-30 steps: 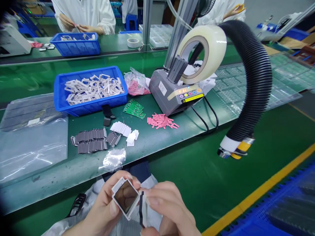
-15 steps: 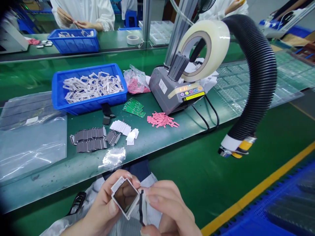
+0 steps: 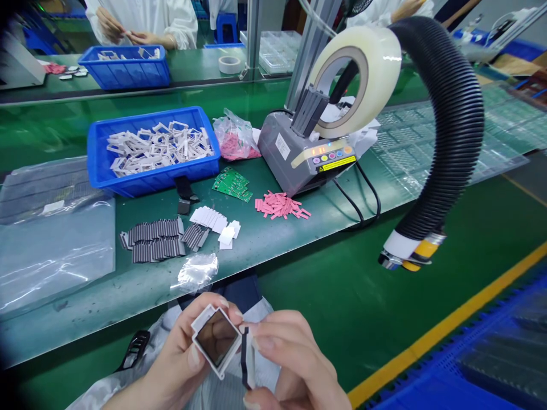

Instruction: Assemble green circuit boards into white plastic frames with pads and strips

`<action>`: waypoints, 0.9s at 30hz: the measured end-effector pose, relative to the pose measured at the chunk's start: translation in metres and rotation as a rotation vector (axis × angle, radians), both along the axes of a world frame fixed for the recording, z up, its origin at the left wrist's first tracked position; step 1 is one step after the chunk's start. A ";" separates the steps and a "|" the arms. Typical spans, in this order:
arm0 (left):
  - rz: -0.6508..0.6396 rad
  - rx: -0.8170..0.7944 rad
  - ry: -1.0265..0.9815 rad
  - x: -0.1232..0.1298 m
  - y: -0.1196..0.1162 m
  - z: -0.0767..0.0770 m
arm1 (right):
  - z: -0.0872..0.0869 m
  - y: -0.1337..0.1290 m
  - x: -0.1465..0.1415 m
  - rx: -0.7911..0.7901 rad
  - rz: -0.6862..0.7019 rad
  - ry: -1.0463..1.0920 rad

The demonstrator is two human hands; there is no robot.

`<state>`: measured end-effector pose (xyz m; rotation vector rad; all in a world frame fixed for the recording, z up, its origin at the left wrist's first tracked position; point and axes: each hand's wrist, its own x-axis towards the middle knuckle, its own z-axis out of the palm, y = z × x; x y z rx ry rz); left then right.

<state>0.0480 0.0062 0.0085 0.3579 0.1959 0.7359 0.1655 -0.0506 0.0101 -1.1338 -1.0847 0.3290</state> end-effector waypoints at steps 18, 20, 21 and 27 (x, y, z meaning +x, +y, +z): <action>-0.002 -0.030 0.006 0.001 0.001 0.003 | 0.001 0.001 -0.001 -0.018 -0.009 -0.025; 0.001 -0.031 0.007 0.001 0.002 0.004 | 0.000 0.001 0.000 -0.002 -0.001 -0.027; 0.000 -0.034 0.012 0.001 0.002 0.004 | 0.000 0.000 0.000 0.005 -0.002 -0.028; -0.010 -0.075 0.066 0.000 0.001 0.004 | 0.004 -0.001 0.001 -0.050 0.017 0.051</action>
